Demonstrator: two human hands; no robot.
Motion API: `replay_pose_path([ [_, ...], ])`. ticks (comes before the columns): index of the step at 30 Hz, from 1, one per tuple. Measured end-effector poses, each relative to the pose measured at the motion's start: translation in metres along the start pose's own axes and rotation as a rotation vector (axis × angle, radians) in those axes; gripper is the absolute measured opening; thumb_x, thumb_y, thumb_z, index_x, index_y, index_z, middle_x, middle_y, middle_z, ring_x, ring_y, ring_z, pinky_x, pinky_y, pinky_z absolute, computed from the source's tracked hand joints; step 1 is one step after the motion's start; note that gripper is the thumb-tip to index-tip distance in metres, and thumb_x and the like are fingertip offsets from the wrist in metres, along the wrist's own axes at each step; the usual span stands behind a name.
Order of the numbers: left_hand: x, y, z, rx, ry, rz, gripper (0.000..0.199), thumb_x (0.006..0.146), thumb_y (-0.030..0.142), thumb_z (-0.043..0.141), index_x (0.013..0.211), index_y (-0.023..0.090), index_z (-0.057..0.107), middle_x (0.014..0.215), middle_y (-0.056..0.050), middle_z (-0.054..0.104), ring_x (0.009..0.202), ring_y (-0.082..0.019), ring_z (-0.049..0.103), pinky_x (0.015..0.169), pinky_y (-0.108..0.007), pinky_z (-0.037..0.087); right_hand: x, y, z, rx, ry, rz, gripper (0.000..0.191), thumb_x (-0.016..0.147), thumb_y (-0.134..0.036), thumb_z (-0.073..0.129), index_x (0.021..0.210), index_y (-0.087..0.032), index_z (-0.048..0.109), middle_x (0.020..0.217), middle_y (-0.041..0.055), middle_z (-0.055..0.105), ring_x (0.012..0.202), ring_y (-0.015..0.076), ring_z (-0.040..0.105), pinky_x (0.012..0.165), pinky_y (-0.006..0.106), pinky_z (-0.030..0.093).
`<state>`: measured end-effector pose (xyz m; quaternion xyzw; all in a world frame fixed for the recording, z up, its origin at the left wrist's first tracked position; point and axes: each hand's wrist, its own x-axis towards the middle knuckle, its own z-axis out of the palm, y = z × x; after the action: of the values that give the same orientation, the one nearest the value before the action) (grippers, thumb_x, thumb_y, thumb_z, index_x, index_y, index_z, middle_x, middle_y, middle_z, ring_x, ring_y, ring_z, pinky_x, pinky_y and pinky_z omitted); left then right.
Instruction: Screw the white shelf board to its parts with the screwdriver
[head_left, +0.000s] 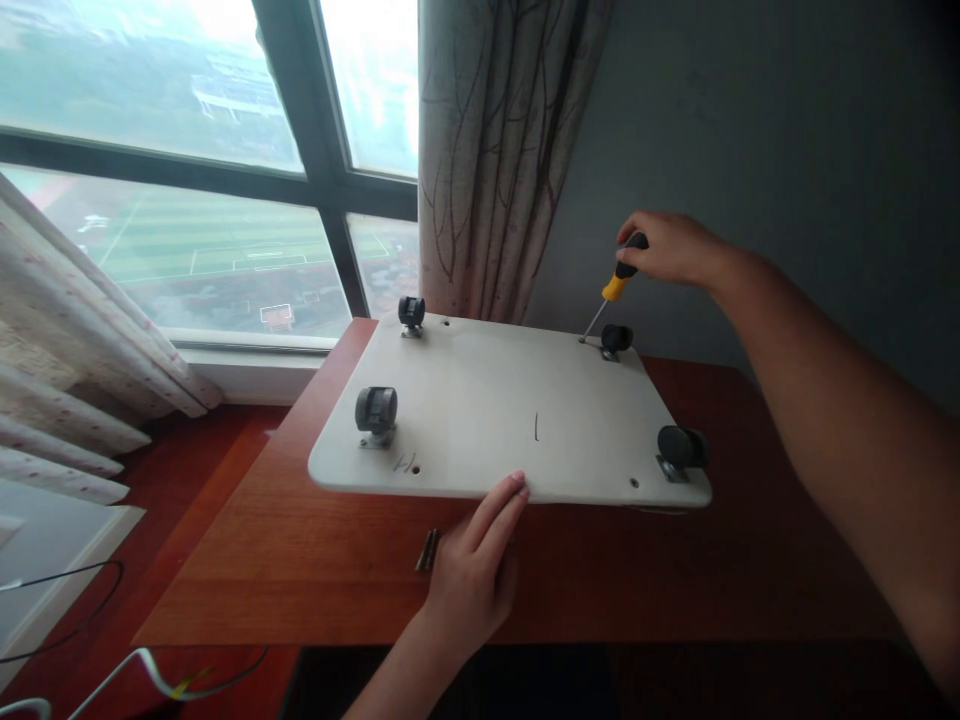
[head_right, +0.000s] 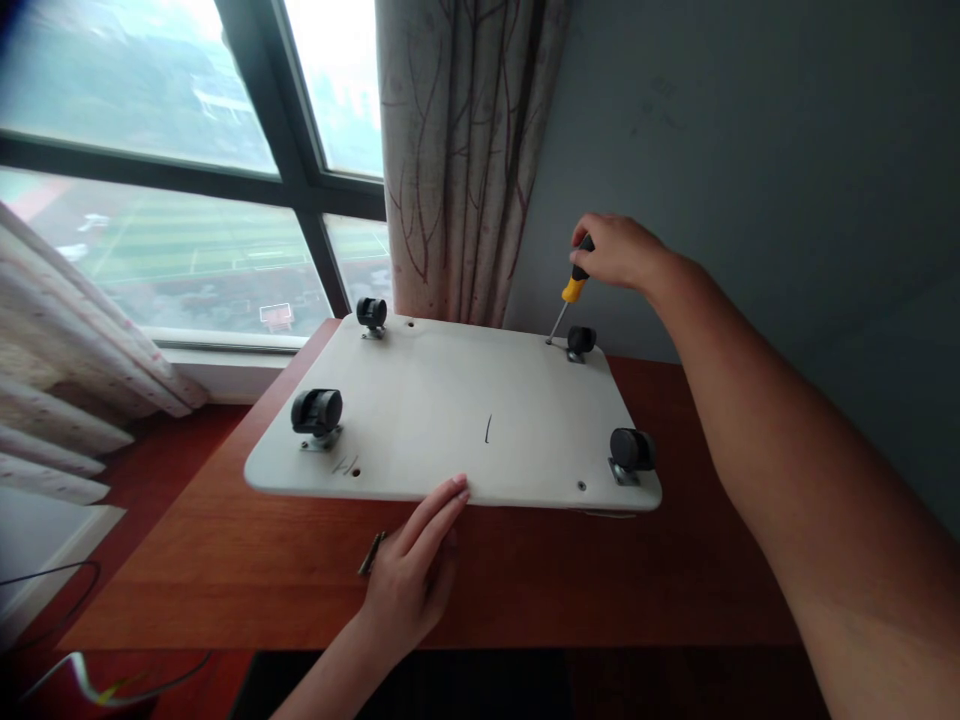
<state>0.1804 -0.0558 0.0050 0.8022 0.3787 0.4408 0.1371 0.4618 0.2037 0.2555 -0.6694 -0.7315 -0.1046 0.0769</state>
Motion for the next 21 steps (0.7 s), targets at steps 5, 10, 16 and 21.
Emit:
replay_pose_path([
  [5, -0.0008, -0.0004, -0.0002, -0.007, -0.011, -0.004, 0.073, 0.086, -0.001, 0.043, 0.155, 0.021, 0.039, 0.156, -0.010, 0.048, 0.138, -0.022, 0.053, 0.104, -0.031, 0.054, 0.0012, 0.0036, 0.0031, -0.050, 0.037, 0.074, 0.033, 0.091, -0.048, 0.061, 0.107, -0.019, 0.063, 0.112, 0.0189, 0.066, 0.102, 0.0297, 0.058, 0.084, 0.043, 0.044],
  [10, -0.0001, 0.0003, 0.0000, -0.002, 0.001, -0.001, 0.072, 0.086, -0.001, 0.043, 0.155, 0.021, 0.039, 0.155, -0.010, 0.049, 0.138, -0.022, 0.053, 0.105, -0.031, 0.054, 0.0039, 0.0061, 0.0023, 0.071, -0.042, -0.008, 0.023, 0.089, -0.027, 0.061, 0.111, -0.022, 0.063, 0.122, 0.0123, 0.064, 0.096, 0.0203, 0.059, 0.076, 0.032, 0.046],
  [16, 0.0005, 0.0003, -0.0003, -0.004, 0.002, 0.003, 0.073, 0.085, -0.001, 0.043, 0.155, 0.021, 0.039, 0.155, -0.011, 0.050, 0.138, -0.022, 0.054, 0.104, -0.030, 0.055, -0.0006, 0.0033, -0.0009, -0.114, 0.028, 0.138, 0.038, 0.093, -0.051, 0.057, 0.102, -0.016, 0.068, 0.107, 0.0197, 0.069, 0.098, 0.0297, 0.059, 0.080, 0.042, 0.041],
  [21, 0.0000, 0.0000, -0.0003, -0.009, -0.009, -0.001, 0.073, 0.085, -0.001, 0.043, 0.154, 0.020, 0.039, 0.155, -0.011, 0.049, 0.138, -0.022, 0.053, 0.104, -0.031, 0.055, -0.0014, 0.0046, -0.0021, 0.064, -0.064, 0.043, 0.028, 0.088, -0.023, 0.060, 0.115, -0.020, 0.065, 0.124, 0.0140, 0.065, 0.086, 0.0180, 0.060, 0.071, 0.030, 0.044],
])
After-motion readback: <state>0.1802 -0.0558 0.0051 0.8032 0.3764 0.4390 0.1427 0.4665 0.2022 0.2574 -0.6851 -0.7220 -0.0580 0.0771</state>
